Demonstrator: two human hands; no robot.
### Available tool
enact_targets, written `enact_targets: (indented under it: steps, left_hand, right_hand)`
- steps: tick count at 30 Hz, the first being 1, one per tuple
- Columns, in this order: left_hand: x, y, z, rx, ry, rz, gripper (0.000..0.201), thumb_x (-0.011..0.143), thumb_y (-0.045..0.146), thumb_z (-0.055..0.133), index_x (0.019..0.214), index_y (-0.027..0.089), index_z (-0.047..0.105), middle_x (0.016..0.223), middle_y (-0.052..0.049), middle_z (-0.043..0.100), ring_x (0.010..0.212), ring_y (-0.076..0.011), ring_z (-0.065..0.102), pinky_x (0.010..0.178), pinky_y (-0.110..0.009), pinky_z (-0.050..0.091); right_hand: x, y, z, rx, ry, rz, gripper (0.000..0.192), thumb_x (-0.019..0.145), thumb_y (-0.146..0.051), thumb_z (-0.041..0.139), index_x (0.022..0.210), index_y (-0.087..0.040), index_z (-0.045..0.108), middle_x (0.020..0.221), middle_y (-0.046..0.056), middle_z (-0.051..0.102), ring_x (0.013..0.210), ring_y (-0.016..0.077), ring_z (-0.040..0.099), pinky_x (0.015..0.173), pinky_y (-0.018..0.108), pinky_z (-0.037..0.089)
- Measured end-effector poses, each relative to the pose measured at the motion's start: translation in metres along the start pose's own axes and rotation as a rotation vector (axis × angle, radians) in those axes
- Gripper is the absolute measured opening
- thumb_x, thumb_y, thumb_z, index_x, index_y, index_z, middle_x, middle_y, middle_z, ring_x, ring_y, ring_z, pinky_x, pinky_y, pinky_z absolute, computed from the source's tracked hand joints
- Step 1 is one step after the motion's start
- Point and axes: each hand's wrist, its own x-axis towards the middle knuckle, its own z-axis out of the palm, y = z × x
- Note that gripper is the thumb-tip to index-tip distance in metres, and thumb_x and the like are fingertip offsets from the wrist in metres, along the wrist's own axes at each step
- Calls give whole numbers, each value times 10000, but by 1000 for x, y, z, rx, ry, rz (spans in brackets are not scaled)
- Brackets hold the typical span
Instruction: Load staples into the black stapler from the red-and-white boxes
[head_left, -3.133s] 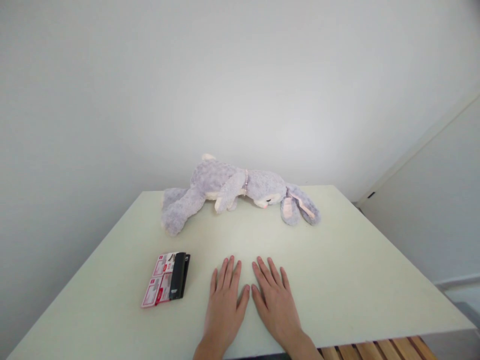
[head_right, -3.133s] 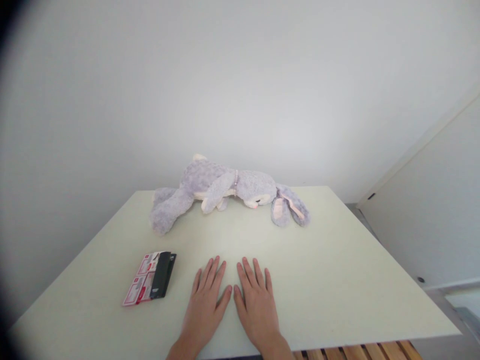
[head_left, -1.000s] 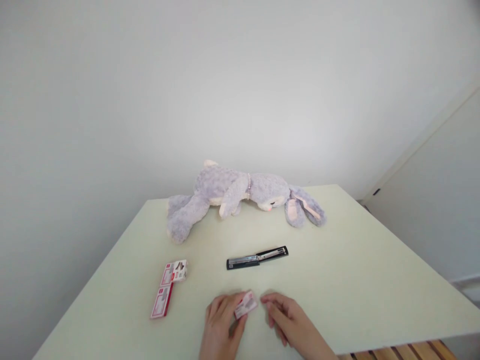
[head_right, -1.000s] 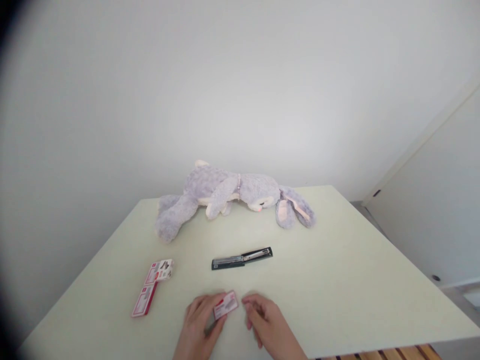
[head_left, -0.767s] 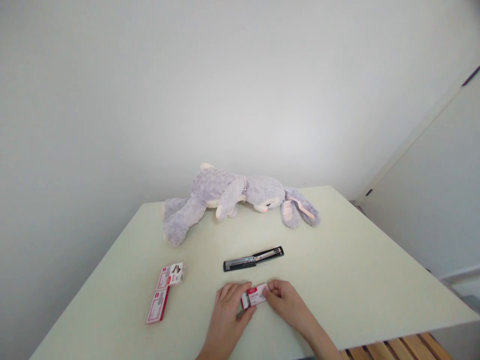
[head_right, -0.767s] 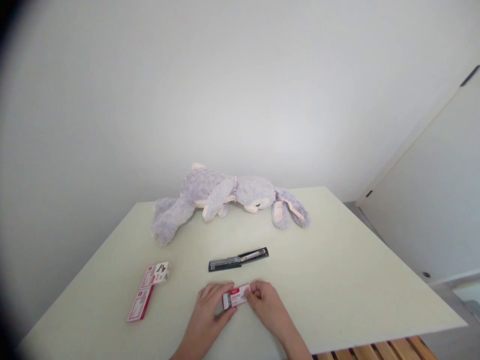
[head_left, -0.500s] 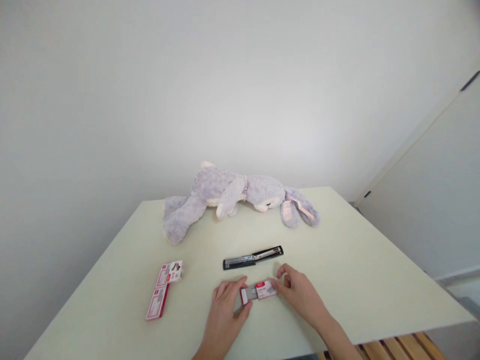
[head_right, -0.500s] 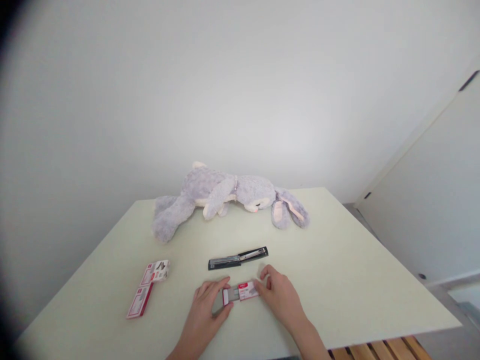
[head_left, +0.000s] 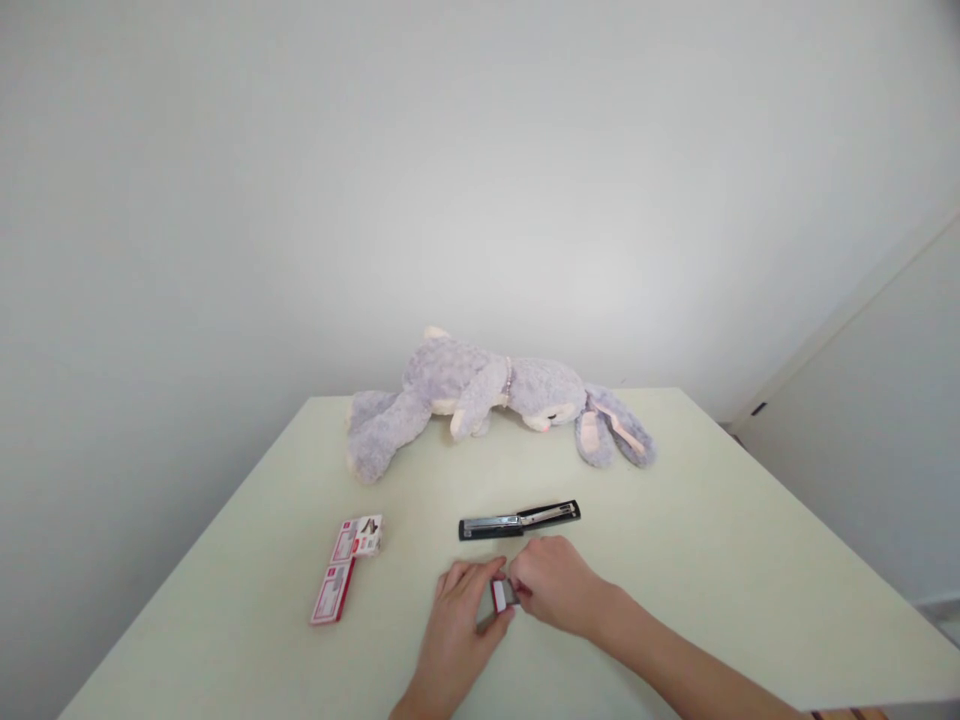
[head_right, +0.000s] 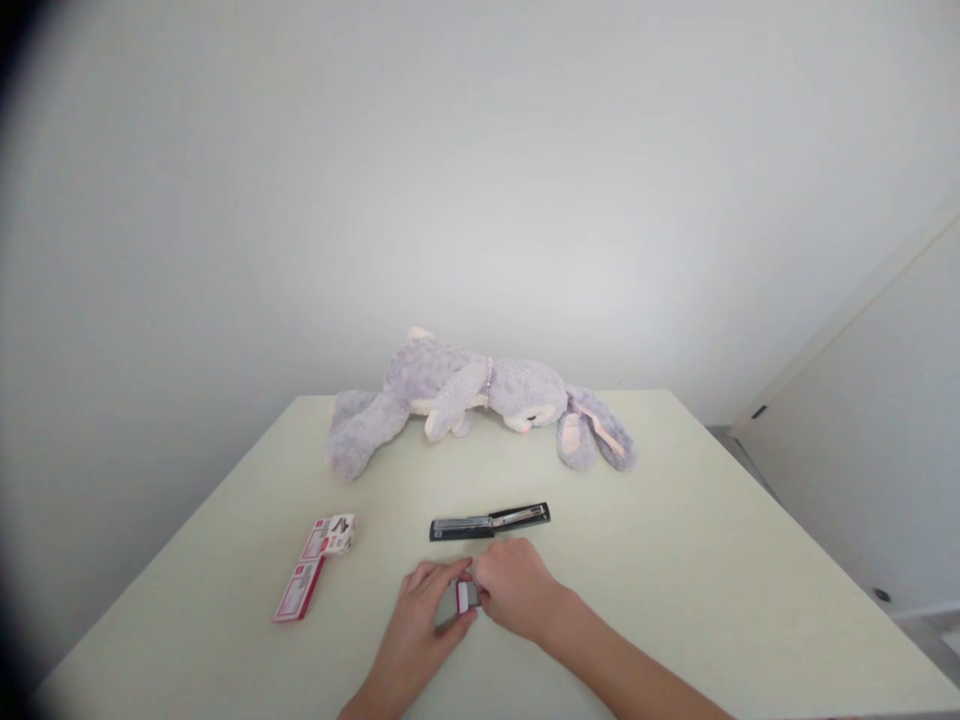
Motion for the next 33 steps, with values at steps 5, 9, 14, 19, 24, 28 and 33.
enact_targets:
  steps: [5,9,14,19,24,28,33]
  left_hand:
    - [0,-1,0,-4,6,-5,547,847,226,727,1368,331,594,1212,-37,713,1150,-273,604,1005,-442,483]
    - [1,-1,-1,-5,5,0,539,862,226,717,1373,337,585,1197,-31,715,1151,-270,601,1009,-438,480]
    - [2,-1,0,-9,-7,-7,561,863,223,706,1395,339,571,1202,-29,715,1160,-270,597,1005,-440,481]
    - [2,0,0,-29,6,-24,570,846,216,706,1393,319,582,1241,-56,701,1166,-293,593,1020,-474,474]
    - [2,7,-3,-51,24,-40,553,818,188,714,1343,328,613,1212,-43,704,1117,-281,600,975,-442,490]
    - [2,8,-3,-53,35,-45,583,793,162,732,1337,334,613,1199,-27,706,1107,-267,602,968,-419,491]
    - [1,1,-1,-41,29,-42,625,806,161,740,1384,336,579,1190,-22,710,1130,-256,604,1007,-423,475]
  right_hand:
    - [-19,10,-7,108,24,-1,149,780,-160,638,837,-252,741,759,-14,745,681,164,665,658,234,423]
    - [-43,24,-6,351,98,72,115,847,-185,636,893,-236,728,754,-41,697,650,124,617,629,204,411]
    - [-46,23,-3,328,122,100,132,908,-244,642,922,-263,772,793,-30,697,701,134,621,659,212,411]
    - [-15,6,-2,179,-6,-38,169,827,-195,677,897,-288,799,882,-16,771,809,173,685,719,238,423]
    - [9,-2,4,139,-48,-95,156,748,-143,666,743,-251,778,764,8,773,743,194,685,673,254,395]
    - [7,2,-1,141,-43,-98,108,719,-147,674,706,-231,742,696,0,742,664,176,648,635,247,369]
    - [-20,19,-14,274,27,-40,141,807,-170,635,883,-240,731,797,-23,718,699,144,630,652,223,399]
